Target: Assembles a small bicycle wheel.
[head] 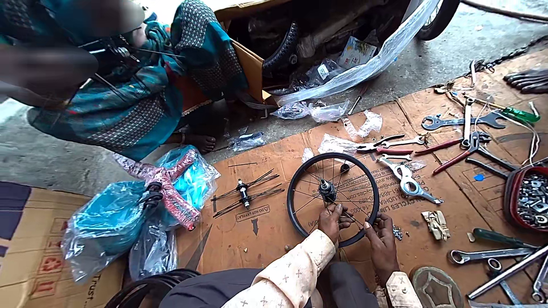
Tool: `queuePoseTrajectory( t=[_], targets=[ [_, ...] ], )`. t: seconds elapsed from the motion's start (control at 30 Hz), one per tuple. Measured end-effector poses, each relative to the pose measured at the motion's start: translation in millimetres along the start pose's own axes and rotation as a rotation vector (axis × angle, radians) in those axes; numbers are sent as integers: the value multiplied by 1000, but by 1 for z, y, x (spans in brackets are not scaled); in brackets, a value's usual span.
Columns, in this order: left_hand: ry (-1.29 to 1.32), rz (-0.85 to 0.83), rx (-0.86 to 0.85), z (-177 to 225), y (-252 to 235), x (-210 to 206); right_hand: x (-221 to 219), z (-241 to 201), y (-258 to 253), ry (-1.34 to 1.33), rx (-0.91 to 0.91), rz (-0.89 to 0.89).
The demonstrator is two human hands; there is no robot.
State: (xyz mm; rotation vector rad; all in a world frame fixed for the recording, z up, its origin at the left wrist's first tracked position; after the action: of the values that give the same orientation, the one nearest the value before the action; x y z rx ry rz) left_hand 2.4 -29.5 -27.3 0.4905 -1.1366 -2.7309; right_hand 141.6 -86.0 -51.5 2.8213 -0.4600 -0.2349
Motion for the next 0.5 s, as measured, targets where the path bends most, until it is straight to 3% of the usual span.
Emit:
queuePoseTrajectory(
  t=[0.13, 0.37, 0.5],
  targets=[
    [19, -42, 10, -1, -1, 4, 3, 3, 4, -10, 1, -11],
    [96, 71, -18, -1, -2, -15, 1, 5, 9, -69, -19, -26],
    [157, 44, -8, -1, -3, -16, 3, 6, 7, -88, -16, -22]
  ],
)
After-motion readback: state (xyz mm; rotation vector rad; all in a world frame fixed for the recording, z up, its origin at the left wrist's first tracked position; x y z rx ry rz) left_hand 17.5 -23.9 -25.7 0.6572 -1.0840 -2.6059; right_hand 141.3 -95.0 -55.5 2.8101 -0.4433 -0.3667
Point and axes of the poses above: each hand's wrist, its own y-axis away from the middle knuckle, its own x-axis out of the back of the hand, z = x × y, the point moved 1 cm from there along -y, towards the middle knuckle, and after that the axes turned 2 degrees about -y, right-handed, at the moved point
